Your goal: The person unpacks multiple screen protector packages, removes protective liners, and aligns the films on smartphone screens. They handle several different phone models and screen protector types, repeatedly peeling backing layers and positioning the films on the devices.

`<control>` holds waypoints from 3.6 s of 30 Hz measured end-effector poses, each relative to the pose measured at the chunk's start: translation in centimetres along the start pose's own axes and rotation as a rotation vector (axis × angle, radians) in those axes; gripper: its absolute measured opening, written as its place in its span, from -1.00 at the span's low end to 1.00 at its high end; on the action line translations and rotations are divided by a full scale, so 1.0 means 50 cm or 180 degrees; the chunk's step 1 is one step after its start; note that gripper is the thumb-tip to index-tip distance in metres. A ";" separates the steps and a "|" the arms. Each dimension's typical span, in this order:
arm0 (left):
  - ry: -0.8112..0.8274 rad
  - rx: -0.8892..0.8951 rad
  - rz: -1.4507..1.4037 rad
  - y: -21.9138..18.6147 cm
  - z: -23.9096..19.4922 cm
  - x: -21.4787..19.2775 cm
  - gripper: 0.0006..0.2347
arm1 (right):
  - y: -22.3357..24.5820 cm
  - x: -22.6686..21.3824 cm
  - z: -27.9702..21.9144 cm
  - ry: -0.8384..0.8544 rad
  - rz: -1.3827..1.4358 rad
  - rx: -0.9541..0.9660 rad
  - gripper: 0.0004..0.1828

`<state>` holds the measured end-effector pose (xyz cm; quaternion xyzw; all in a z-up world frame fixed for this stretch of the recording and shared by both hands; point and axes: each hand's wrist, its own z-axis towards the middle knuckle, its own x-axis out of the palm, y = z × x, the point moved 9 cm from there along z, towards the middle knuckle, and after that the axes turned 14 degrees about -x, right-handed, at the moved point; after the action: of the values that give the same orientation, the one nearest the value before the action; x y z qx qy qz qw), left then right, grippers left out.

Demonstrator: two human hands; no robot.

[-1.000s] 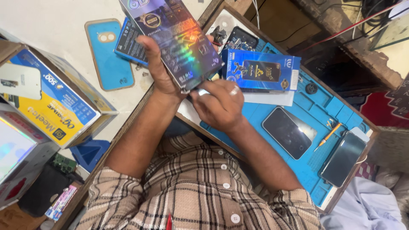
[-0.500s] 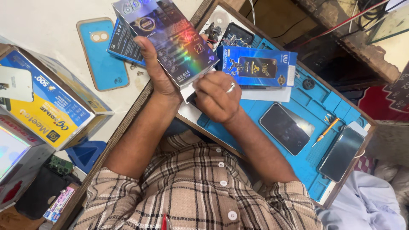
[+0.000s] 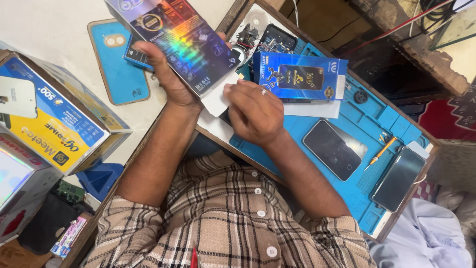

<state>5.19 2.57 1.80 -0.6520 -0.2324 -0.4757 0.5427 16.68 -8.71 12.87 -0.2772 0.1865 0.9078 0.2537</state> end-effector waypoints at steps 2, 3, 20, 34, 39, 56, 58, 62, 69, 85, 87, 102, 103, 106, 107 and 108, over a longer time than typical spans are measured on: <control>0.0012 -0.0018 0.0195 0.003 -0.003 0.002 -0.14 | -0.002 0.005 -0.008 0.0143 -0.0266 0.0030 -0.61; -0.0005 -0.0016 0.0183 0.002 -0.002 0.001 -0.15 | -0.003 0.008 -0.010 0.0153 -0.0296 0.0017 -0.57; 0.0129 -0.0706 0.0292 0.017 -0.018 0.063 -0.31 | -0.020 0.039 -0.011 0.0875 -0.0877 -0.0276 -0.79; -0.0250 -0.0535 -0.0016 -0.023 -0.006 0.000 -0.50 | 0.021 -0.033 -0.021 -0.0006 -0.0774 -0.1473 -0.69; -0.0489 -0.0583 -0.0106 -0.025 -0.017 -0.048 -0.65 | 0.012 -0.019 0.002 0.0363 -0.0686 -0.1267 -0.77; -0.1489 -0.0146 0.1331 -0.106 -0.045 -0.152 -0.43 | -0.001 -0.049 -0.044 0.0460 -0.0912 -0.1345 -0.82; -0.1314 0.0358 0.1553 -0.139 -0.054 -0.150 -0.27 | -0.016 -0.082 -0.081 0.0413 -0.0718 -0.0999 -0.77; -0.1721 0.0770 0.3027 -0.172 -0.090 -0.149 -0.04 | -0.021 -0.133 -0.171 0.0227 -0.0738 -0.0315 -0.64; -0.2137 0.0845 0.5812 -0.202 -0.118 -0.068 -0.17 | -0.008 -0.183 -0.304 -0.0105 -0.0886 0.0143 -0.61; -0.0210 -0.1868 0.2662 0.214 -0.092 0.096 -0.83 | 0.036 -0.308 -0.434 -0.0915 -0.1040 0.1186 -0.84; -0.0164 -0.1969 0.2643 0.237 -0.092 0.090 -0.85 | 0.049 -0.328 -0.451 -0.0880 -0.1441 0.1152 -0.91; 0.0188 -0.2510 0.2750 0.447 -0.115 0.112 -0.83 | 0.126 -0.595 -0.744 -0.2707 0.2689 0.1612 -0.56; 0.0230 -0.2482 0.2797 0.458 -0.111 0.116 -0.83 | 0.125 -0.582 -0.783 -0.2821 0.1503 0.2367 -0.58; 0.0285 -0.2432 0.2922 0.479 -0.105 0.123 -0.80 | 0.131 -0.496 -0.727 -0.0672 -0.1119 0.3060 -0.58; 0.0287 -0.2413 0.2963 0.483 -0.103 0.128 -0.79 | 0.128 -0.457 -0.699 -0.0089 -0.1504 0.3173 -0.51; 0.0293 -0.2354 0.3177 0.483 -0.102 0.133 -0.74 | 0.120 -0.421 -0.674 0.0503 -0.1858 0.3270 -0.44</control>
<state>26.03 -10.92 -4.37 -0.8056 0.3041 -0.2414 0.4474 42.17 -37.20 0.45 -0.2255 0.5362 0.5706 0.5797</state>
